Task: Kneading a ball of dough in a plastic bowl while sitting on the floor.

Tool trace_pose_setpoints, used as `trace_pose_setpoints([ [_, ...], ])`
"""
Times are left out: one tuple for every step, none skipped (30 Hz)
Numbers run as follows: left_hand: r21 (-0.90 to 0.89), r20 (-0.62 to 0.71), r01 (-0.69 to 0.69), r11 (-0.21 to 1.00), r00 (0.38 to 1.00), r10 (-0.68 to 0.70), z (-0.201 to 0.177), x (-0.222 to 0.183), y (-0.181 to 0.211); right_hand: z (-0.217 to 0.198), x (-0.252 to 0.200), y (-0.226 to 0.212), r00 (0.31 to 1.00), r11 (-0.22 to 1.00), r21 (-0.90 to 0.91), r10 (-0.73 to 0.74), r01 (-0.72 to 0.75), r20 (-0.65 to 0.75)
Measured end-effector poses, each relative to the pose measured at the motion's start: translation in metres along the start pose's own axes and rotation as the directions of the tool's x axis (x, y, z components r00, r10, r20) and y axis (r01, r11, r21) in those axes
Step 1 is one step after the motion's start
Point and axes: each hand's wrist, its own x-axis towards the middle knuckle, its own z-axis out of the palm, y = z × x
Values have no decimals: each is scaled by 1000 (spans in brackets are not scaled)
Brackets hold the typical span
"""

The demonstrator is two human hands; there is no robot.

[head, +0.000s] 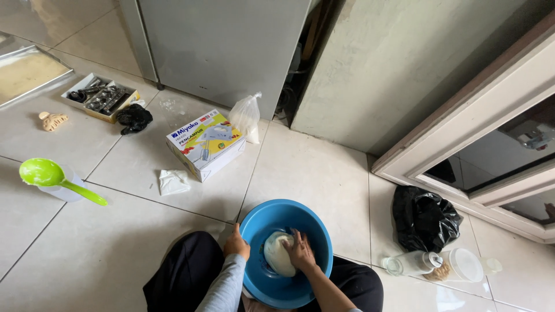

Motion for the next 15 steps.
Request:
trace_pose_setpoints([
  [-1, -8, 3, 1000, 1000, -3, 0, 2, 2, 6, 9, -10, 1000, 1000, 1, -9, 9, 0],
  [3, -4, 12, 1000, 1000, -12, 1, 3, 3, 13, 15, -19, 997, 996, 22, 82, -82, 11],
  [7, 0, 21, 1000, 1000, -21, 2, 2, 3, 20, 20, -28, 985, 984, 42, 172, -173, 25],
  [7, -1, 25, 1000, 1000, -25, 4, 4, 3, 17, 19, -43, 985, 984, 42, 170, -171, 29],
  [15, -24, 25, 1000, 999, -24, 7, 6, 2, 13, 18, -59, 980, 980, -51, 193, -191, 44],
  [26, -44, 22, 999, 999, -21, 10, 7, 2, 10, 15, -73, 974, 967, -140, 221, -212, 56],
  [29, -42, 23, 999, 999, -21, 8, 7, 1, 9, 2, -83, 973, 967, -138, 223, -214, 59],
  [33, -38, 15, 999, 999, -14, 7, 6, 2, 7, -11, -91, 994, 980, -188, 83, -69, 68],
  [37, -35, 8, 999, 999, -7, 6, 6, 2, 5, -23, -99, 995, 969, -235, -59, 77, 84],
  [34, -31, 12, 999, 999, -11, 7, 6, 1, 0, -40, -104, 994, 968, -239, -57, 77, 88],
  [8, -37, 11, 1000, 999, -10, 8, 8, 0, -5, -56, -109, 981, 963, -193, -172, 187, 92],
  [-17, -42, 13, 1000, 999, -13, 9, 9, -3, -9, -72, -115, 954, 944, -145, -286, 297, 92],
  [-19, -39, 19, 1000, 999, -20, 12, 7, -6, -15, -87, -113, 953, 943, -147, -286, 298, 99],
  [-14, -49, 6, 1000, 999, -6, 14, 7, -8, -22, -100, -112, 935, 926, -146, -330, 347, 127],
  [-9, -59, -8, 1000, 998, 8, 15, 7, -10, -29, -113, -111, 915, 907, -144, -373, 395, 154],
])
